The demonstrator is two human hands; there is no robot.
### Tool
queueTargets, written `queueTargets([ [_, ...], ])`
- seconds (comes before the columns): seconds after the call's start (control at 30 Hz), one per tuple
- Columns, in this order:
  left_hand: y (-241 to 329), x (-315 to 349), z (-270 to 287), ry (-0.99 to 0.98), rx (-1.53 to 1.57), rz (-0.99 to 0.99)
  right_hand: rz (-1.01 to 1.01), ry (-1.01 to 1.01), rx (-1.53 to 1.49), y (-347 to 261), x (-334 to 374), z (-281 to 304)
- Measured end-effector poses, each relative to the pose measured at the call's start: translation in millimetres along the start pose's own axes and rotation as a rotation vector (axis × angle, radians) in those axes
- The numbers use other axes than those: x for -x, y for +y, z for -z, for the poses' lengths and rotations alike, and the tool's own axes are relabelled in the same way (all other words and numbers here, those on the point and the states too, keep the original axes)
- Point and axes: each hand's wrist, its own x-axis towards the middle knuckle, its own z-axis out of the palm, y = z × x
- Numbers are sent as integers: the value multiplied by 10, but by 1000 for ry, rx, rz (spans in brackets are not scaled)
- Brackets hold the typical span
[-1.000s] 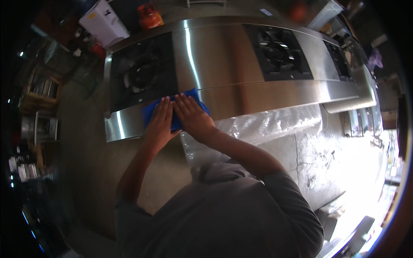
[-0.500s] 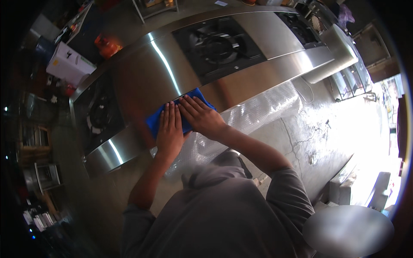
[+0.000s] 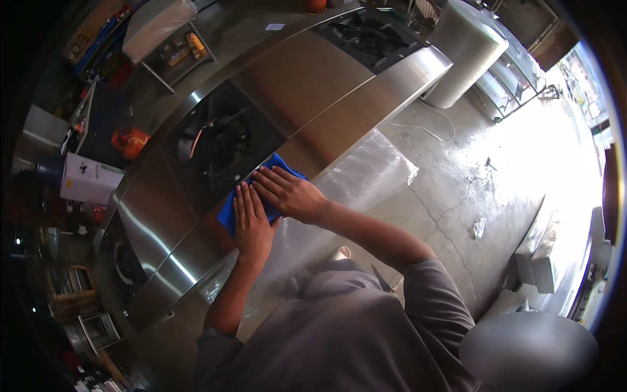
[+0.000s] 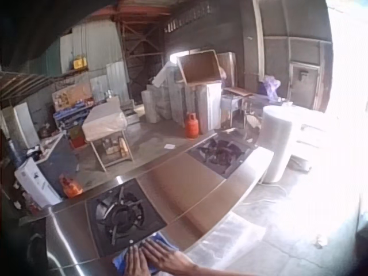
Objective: The person cleans a stainless steel gas cooktop using a spray can and a blue cloth. They repeatedly spray cleaner onto the surface and wipe it down, moving around the unit to cover different areas.
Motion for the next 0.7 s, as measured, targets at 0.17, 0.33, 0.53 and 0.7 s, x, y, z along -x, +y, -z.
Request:
queueTargets([
  [0.17,611,-517,-118,23,-38,-17,-16,-5,53,685,298,238],
  [0.33,1151,-1064,-162,8,-59,-70,-69,-7,48,1317,587,473],
  [0.53,1874,-1788,-227,-23,-60,-132,-133,-10,88,2145,962,812],
  [0.7,2567,-2443,-300,-30,-31,-147,-145,-30,82,2976,1269,1178],
])
